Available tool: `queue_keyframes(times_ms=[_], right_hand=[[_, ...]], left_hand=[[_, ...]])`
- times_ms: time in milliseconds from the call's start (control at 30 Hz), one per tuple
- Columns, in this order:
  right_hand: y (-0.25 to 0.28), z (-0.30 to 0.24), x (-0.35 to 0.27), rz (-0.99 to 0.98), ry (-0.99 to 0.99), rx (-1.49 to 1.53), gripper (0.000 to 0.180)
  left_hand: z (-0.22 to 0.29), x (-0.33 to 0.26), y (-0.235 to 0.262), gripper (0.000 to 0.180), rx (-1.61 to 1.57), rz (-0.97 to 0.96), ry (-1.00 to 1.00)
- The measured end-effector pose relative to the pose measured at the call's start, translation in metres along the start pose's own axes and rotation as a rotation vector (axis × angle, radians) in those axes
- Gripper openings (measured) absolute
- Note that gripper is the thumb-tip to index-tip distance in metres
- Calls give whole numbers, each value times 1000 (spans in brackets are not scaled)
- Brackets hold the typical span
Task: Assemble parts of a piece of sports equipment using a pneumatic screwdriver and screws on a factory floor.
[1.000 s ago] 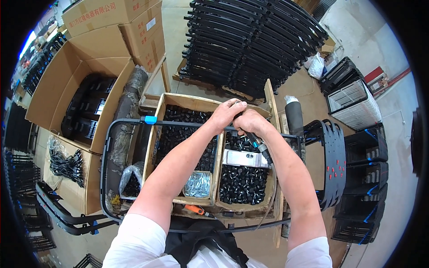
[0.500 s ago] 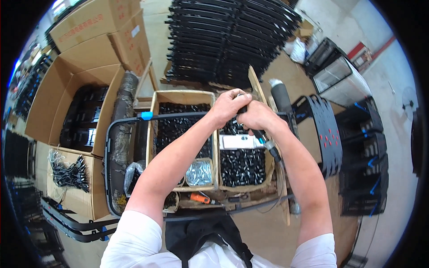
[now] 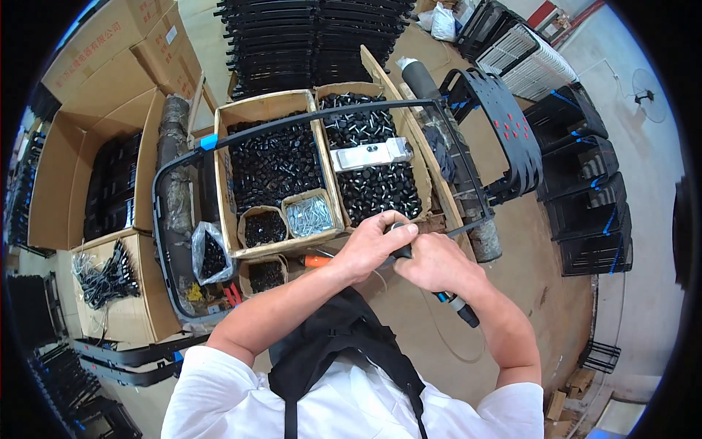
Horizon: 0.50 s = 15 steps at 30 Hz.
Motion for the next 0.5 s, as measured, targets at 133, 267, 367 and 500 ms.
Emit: queue_keyframes(times_ms=[133, 267, 367, 500], right_hand=[[-27, 8, -12, -40, 30, 22, 41], [-37, 14, -19, 101, 132, 25, 42], [-38, 20, -20, 143, 159, 36, 44], [-54, 30, -17, 140, 160, 25, 42]], left_hand=[[-26, -13, -6, 24, -27, 81, -24], [-37, -16, -8, 17, 21, 156, -89], [-34, -16, -13, 17, 67, 192, -120], [-39, -16, -15, 18, 76, 212, -144]])
Point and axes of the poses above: each hand's wrist, its own x-axis towards the middle knuckle, its own y-axis out of the back of the hand, z = x × y, the point moved 6 cm from there along x, towards the middle knuckle, and after that the axes turned 14 degrees about y, right-handed, at the moved point
